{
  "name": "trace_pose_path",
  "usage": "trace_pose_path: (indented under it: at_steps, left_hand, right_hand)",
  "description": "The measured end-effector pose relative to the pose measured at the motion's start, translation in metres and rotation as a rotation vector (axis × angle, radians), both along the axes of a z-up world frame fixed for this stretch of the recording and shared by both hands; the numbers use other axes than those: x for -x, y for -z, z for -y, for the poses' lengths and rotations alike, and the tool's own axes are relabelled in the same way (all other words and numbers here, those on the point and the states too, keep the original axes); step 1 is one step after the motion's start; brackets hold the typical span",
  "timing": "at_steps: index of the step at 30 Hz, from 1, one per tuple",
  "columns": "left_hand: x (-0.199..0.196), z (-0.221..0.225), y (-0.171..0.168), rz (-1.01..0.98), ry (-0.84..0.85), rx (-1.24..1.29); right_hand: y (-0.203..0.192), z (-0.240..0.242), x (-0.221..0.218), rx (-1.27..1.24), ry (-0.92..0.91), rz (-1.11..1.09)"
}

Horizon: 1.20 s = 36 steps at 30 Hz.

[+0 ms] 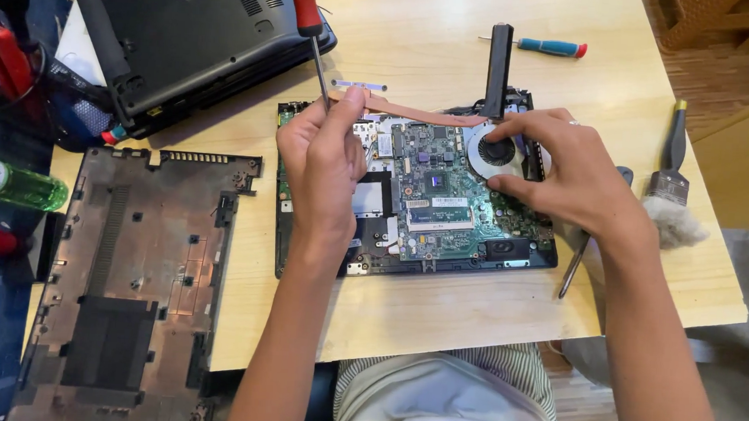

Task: Disassembling and cleaning internal components of a laptop using a screwdriver and brush

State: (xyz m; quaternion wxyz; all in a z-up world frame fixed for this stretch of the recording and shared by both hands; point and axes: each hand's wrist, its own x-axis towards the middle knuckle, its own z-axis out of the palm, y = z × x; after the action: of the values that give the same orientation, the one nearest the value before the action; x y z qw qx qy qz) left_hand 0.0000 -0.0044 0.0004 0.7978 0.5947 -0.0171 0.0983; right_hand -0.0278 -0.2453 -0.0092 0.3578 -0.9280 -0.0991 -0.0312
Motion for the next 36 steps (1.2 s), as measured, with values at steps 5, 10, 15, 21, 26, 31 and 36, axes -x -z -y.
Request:
trace_pose_path:
  at_steps: [5, 10, 15, 21, 26, 31, 36]
  left_hand:
    - [-0.001, 0.001, 0.0, -0.096, 0.005, 0.041]
    - [-0.002, 0.0, 0.001, -0.185, 0.002, 0.083]
    - [-0.002, -0.001, 0.001, -0.194, -0.013, 0.082]
    - [-0.002, 0.001, 0.001, -0.203, 0.0, 0.075]
    - [0.002, 0.003, -0.002, -0.177, 0.061, 0.033]
    - [0.006, 0.01, 0.0, -0.175, 0.159, -0.026]
    - [0.01, 0.011, -0.007, -0.176, 0.345, -0.2]
  right_hand:
    - [0.004, 0.007, -0.002, 0.033, -0.012, -0.047]
    - [0.003, 0.007, -0.002, 0.064, -0.002, -0.091]
    - [-0.001, 0.005, -0.001, 0.114, -0.018, -0.093]
    - [-0.005, 0.002, 0.001, 0.087, 0.004, -0.115]
    - [-0.008, 0.005, 0.004, -0.061, 0.013, 0.107]
    - [-0.007, 0.003, 0.005, -0.565, 0.046, 0.109]
    - [0.002, 0.016, -0.001, -0.921, 0.237, -0.021]
